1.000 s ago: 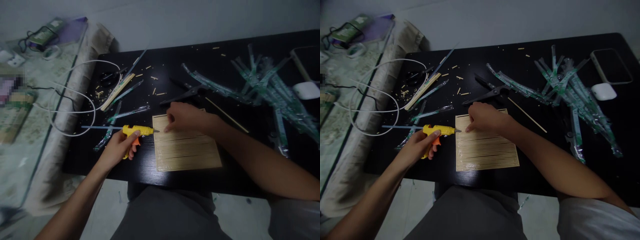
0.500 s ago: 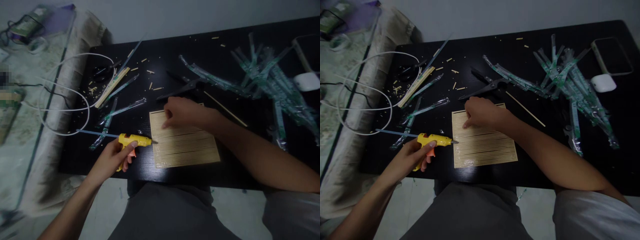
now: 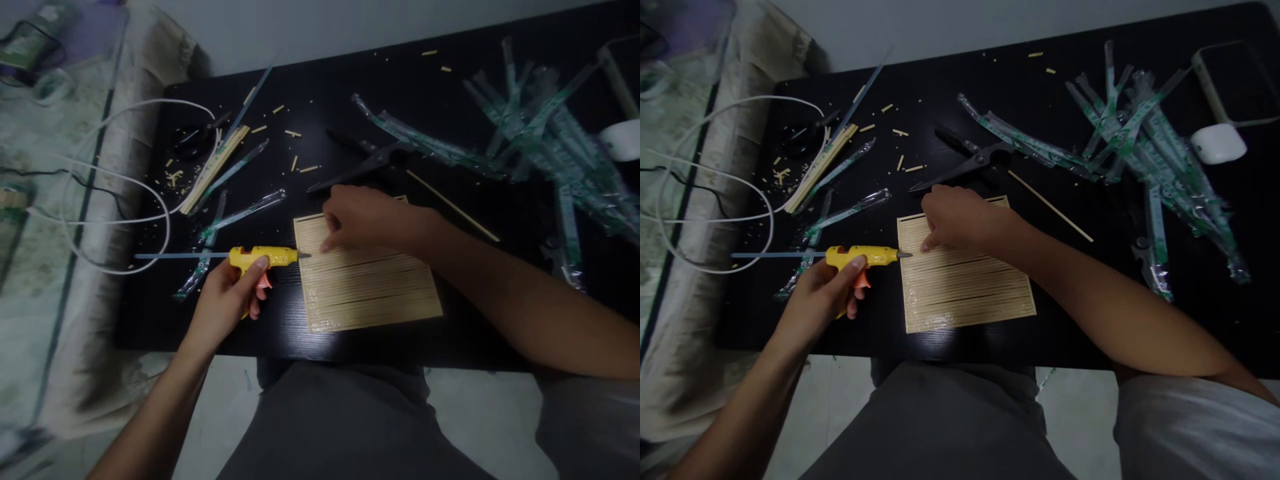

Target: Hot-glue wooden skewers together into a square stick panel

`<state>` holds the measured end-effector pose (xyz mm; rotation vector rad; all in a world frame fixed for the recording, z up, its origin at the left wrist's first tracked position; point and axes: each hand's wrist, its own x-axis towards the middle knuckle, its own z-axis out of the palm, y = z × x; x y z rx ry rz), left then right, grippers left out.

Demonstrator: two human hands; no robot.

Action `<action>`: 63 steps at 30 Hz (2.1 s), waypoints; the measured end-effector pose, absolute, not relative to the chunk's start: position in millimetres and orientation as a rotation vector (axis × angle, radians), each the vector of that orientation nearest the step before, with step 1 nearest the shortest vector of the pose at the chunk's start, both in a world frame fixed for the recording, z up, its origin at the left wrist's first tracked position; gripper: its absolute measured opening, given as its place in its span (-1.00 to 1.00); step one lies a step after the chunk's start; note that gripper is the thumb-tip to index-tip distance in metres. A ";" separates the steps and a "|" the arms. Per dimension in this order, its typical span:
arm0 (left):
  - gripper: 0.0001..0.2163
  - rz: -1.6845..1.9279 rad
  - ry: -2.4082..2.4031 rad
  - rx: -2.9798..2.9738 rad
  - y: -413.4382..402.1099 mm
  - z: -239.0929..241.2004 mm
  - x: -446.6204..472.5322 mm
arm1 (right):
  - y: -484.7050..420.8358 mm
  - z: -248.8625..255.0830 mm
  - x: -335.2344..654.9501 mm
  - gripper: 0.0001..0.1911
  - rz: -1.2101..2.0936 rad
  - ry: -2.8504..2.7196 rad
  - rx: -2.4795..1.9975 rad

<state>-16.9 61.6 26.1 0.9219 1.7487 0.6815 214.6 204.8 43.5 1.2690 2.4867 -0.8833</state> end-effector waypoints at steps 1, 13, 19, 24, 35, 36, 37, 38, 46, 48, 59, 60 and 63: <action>-0.61 0.683 1.751 0.921 61.1 25.6 -17.2 | 204.4 44.0 214.6 -0.65 -0.886 2.483 1.272; -0.51 0.545 1.738 0.859 35.3 30.0 -23.3 | 202.2 41.0 215.3 -0.64 -0.843 2.496 1.286; -0.54 0.579 1.741 0.850 36.5 29.2 -25.2 | 201.0 44.8 214.8 -0.65 -0.839 2.471 1.274; -0.58 0.652 1.811 0.854 47.3 28.9 -22.2 | 200.2 43.8 214.5 -0.68 -0.832 2.475 1.276; -0.54 0.532 1.768 0.854 41.2 28.3 -28.5 | 201.6 44.6 214.9 -0.68 -0.873 2.447 1.263; -0.54 0.528 1.772 0.848 40.2 28.4 -28.7 | 201.8 44.1 215.0 -0.68 -0.871 2.448 1.259; -0.54 0.526 1.776 0.844 39.3 28.5 -28.7 | 202.1 43.4 215.1 -0.67 -0.868 2.446 1.258; -0.54 0.524 1.777 0.840 38.4 28.7 -28.7 | 202.3 42.8 215.2 -0.67 -0.863 2.445 1.258; -0.57 0.563 1.779 0.848 36.2 30.2 -26.8 | 200.9 43.7 215.0 -0.68 -0.864 2.468 1.247; -0.58 0.581 1.788 0.857 39.1 30.2 -25.3 | 200.5 44.7 214.9 -0.69 -0.853 2.472 1.244; -0.60 0.596 1.808 0.847 44.7 29.9 -23.4 | 200.3 45.1 214.5 -0.67 -0.817 2.480 1.222; -0.60 0.586 1.807 0.847 43.4 30.0 -23.9 | 200.4 45.7 214.2 -0.67 -0.819 2.479 1.223; -0.59 0.558 1.776 0.847 38.6 30.1 -24.3 | 200.6 48.3 213.1 -0.69 -0.825 2.462 1.226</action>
